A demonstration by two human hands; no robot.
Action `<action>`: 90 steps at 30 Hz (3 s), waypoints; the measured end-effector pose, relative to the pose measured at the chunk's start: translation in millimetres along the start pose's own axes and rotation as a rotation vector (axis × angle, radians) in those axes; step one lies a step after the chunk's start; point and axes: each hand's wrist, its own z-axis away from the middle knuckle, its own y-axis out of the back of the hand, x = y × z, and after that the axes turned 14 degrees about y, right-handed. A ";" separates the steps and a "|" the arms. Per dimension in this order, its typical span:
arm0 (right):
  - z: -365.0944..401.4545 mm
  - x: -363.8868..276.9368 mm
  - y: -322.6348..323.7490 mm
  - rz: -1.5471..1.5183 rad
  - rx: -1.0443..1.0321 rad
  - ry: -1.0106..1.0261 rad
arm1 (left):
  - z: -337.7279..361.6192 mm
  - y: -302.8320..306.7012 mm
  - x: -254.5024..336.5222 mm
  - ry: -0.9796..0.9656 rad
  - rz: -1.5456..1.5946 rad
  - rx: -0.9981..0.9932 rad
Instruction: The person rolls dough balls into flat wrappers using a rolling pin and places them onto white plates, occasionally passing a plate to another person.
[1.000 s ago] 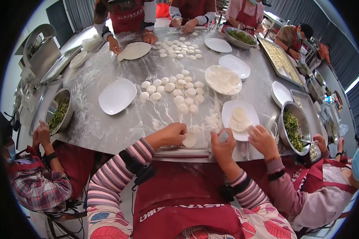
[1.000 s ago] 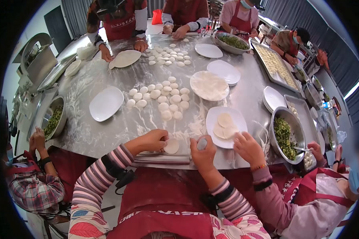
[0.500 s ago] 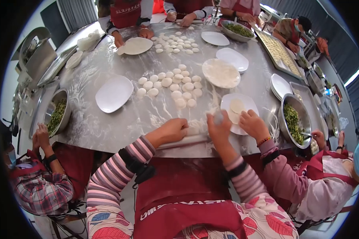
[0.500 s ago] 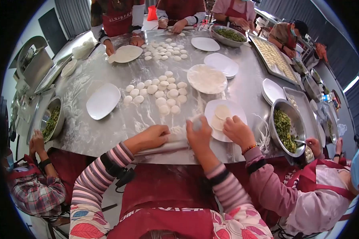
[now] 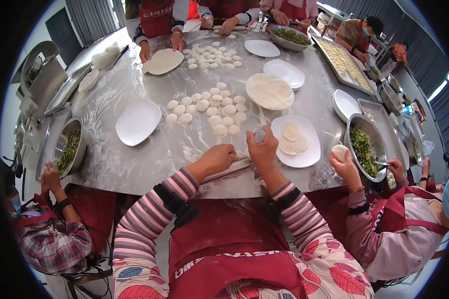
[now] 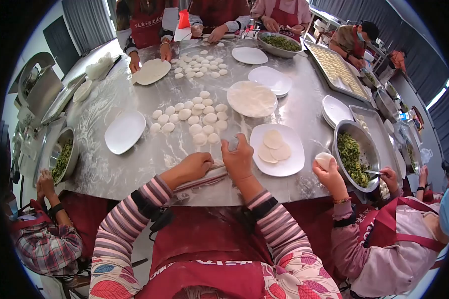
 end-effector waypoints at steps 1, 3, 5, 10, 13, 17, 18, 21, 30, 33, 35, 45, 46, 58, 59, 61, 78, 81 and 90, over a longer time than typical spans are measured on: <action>0.2 1.7 -1.2 0.006 0.007 0.015 | -3.1 1.4 -3.4 -0.004 -0.002 0.009; 10.4 -4.2 9.0 0.005 0.001 0.038 | 1.1 12.4 -1.1 0.044 -0.037 -0.160; 27.8 -18.1 39.9 -0.007 -0.098 -0.054 | 8.3 15.8 -8.5 0.100 0.063 -0.182; 12.0 -7.4 13.5 -0.035 -0.038 -0.038 | 18.0 8.7 -3.5 0.030 0.048 -0.123; -0.1 3.4 -6.5 -0.010 -0.017 0.020 | 5.4 3.3 -1.6 0.026 0.032 0.027; 20.2 -10.5 26.9 -0.066 -0.085 -0.090 | 9.0 11.1 -3.7 0.009 -0.076 -0.080; 29.9 -15.2 38.2 -0.071 -0.099 -0.086 | 11.3 13.1 -7.9 0.074 0.026 -0.110; 39.2 -16.8 45.7 -0.134 -0.118 -0.148 | 19.9 19.3 -5.6 0.121 0.122 -0.152; 19.0 8.9 9.2 -0.039 -0.083 -0.044 | 10.4 3.1 -11.1 0.006 -0.025 -0.028; 42.0 -19.8 48.4 -0.088 -0.067 -0.102 | 26.4 13.7 -12.6 0.037 0.084 -0.102; 54.4 -15.5 51.8 -0.132 -0.041 -0.048 | 24.6 45.7 -37.0 0.061 0.095 -0.147; 52.0 -24.2 47.4 -0.341 -0.029 -0.237 | 58.9 184.1 -221.2 0.886 -0.043 0.901; 53.2 -21.9 47.2 -0.345 -0.035 -0.243 | 61.5 184.0 -224.2 0.965 0.049 0.837; 61.5 -5.2 46.9 -0.270 -0.042 -0.172 | 59.5 158.3 -245.3 0.922 0.337 1.118; 64.9 1.8 46.0 -0.213 -0.045 -0.091 | 69.7 153.5 -253.7 0.924 0.328 1.115; 63.3 -7.7 51.4 -0.224 -0.054 -0.176 | 89.6 143.5 -267.9 0.858 0.351 1.107; 50.7 -10.7 47.9 -0.263 -0.090 -0.226 | -67.3 107.5 -96.2 0.598 -0.057 0.779; 53.4 -6.7 46.8 -0.270 -0.066 -0.173 | -75.8 89.8 -85.0 0.661 -0.219 0.646; 39.2 -21.1 47.9 -0.211 -0.008 -0.104 | -13.8 52.8 -79.0 0.207 -0.212 0.472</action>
